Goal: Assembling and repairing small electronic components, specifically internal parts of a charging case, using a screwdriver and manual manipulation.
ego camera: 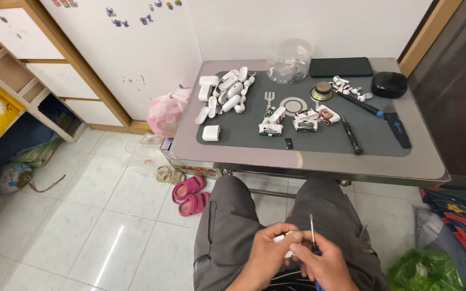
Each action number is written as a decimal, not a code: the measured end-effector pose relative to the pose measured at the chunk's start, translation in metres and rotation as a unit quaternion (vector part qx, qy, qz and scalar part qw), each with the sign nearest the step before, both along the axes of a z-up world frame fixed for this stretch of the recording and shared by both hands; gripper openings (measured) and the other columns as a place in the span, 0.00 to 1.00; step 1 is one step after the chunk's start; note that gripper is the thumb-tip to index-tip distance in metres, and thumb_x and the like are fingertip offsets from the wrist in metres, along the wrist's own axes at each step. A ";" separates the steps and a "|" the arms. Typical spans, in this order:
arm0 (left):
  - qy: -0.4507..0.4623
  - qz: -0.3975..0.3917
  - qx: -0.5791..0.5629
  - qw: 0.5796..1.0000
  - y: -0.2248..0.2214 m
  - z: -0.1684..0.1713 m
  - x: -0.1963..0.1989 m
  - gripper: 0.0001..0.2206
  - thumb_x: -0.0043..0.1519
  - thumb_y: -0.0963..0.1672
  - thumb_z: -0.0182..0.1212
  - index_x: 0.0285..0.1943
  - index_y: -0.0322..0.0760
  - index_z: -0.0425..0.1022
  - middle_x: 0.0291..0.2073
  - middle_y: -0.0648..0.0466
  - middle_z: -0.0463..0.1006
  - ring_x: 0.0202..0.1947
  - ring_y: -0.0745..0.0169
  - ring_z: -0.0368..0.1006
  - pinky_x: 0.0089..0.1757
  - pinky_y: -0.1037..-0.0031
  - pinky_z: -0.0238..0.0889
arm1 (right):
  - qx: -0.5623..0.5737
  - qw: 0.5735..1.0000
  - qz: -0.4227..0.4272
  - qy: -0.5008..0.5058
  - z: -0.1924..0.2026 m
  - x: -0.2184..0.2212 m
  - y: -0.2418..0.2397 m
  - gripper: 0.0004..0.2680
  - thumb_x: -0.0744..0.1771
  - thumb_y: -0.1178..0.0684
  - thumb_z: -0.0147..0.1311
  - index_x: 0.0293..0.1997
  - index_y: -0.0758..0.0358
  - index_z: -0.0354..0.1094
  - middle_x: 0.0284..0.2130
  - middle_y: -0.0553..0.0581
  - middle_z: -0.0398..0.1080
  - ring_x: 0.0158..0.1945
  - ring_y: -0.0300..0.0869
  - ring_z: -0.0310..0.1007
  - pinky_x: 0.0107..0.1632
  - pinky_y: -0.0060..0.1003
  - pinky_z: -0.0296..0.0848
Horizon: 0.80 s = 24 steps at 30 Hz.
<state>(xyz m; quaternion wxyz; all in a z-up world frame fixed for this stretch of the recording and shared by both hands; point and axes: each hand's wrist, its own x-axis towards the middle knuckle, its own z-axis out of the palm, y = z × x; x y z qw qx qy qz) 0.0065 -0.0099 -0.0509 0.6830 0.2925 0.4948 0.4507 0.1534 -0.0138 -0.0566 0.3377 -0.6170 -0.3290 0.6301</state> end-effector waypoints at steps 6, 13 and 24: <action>0.133 -0.049 0.070 0.987 -0.004 -0.030 -0.012 0.09 0.66 0.47 0.63 0.38 0.41 0.84 0.19 0.60 0.73 0.17 0.76 0.62 0.22 0.80 0.56 | 0.075 0.996 0.038 0.038 -0.047 0.005 -0.003 0.06 0.61 0.62 0.64 0.34 0.77 0.80 0.12 0.67 0.72 0.09 0.42 0.58 0.18 0.34 0.59; -0.116 0.005 0.010 0.993 0.006 0.013 -0.007 0.11 0.66 0.46 0.62 0.35 0.34 0.73 0.15 0.48 0.73 0.12 0.68 0.67 0.15 0.82 0.52 | 0.092 0.973 -0.027 0.211 -0.018 0.011 -0.007 0.09 0.65 0.61 0.55 0.43 0.82 0.70 0.20 0.74 0.69 0.10 0.41 0.55 0.25 0.45 0.72; 0.132 0.077 0.108 0.982 0.011 0.037 0.000 0.23 0.63 0.45 0.68 0.15 0.40 0.63 0.10 0.59 0.64 0.13 0.71 0.60 0.20 0.76 0.54 | 0.137 0.973 -0.025 0.184 -0.008 0.003 -0.012 0.07 0.65 0.61 0.54 0.41 0.78 0.69 0.23 0.71 0.74 0.10 0.39 0.57 0.26 0.46 0.77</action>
